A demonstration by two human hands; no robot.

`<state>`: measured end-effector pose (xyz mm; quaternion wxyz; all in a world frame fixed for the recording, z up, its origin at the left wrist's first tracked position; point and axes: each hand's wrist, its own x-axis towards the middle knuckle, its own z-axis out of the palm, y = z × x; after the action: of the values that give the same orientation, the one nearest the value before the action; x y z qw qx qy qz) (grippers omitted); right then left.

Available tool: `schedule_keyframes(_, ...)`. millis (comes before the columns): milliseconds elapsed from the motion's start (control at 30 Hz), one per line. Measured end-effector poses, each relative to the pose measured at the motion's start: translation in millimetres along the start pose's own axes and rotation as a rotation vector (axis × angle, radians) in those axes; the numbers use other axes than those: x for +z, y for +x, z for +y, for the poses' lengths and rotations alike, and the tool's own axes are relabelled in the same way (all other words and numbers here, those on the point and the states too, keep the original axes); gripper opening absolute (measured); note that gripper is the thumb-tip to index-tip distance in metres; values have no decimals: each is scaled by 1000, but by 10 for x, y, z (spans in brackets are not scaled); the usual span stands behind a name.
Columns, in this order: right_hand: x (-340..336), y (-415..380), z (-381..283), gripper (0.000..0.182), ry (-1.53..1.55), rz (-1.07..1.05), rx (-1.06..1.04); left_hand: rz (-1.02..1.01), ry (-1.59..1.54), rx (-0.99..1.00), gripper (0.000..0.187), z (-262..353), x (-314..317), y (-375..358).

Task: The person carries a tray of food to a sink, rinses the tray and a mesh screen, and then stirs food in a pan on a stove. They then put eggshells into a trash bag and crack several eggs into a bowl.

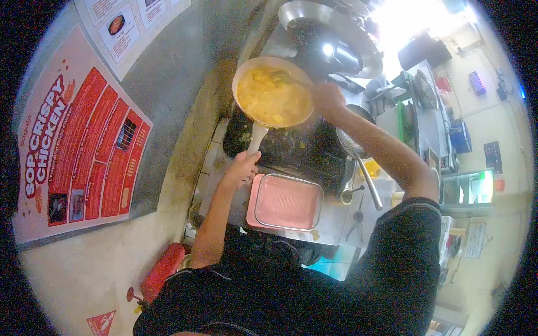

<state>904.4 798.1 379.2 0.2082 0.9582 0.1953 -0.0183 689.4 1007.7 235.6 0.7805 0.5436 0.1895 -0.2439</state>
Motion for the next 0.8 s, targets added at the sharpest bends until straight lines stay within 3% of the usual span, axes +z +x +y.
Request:
schedule_keyframes(100,-454,-225,-46,46,-246,123,-172,-4,-16,-20,32,20,1,-13)
schedule_keyframes(167,-338,-46,125,32,-78,128,-59,3,-26,-26,31,27,4,-9)
schedule_keyframes(233,-464,-37,279,21,-99,171,-137,4,-31,-24,30,14,5,-13)
schedule_keyframes(267,-508,69,381,24,-106,201,-302,0,-31,-17,30,7,6,-13)
schedule_keyframes(367,-793,155,273,20,-140,-55,-220,-2,-25,3,29,25,22,-47)
schedule_keyframes(467,-4,885,590,17,-321,-76,-377,-19,-58,-6,27,84,13,-77)
schedule_keyframes(633,-309,807,249,17,-8,-788,-101,-7,-69,-10,24,84,33,-121)
schedule_keyframes(700,-267,799,334,20,305,-934,116,-3,-78,-17,23,95,38,-98)
schedule_keyframes(733,-173,711,463,21,549,-946,271,-1,-75,-16,23,85,31,-93)
schedule_keyframes(800,28,578,547,19,489,-824,77,-6,-65,-12,22,72,39,-76)
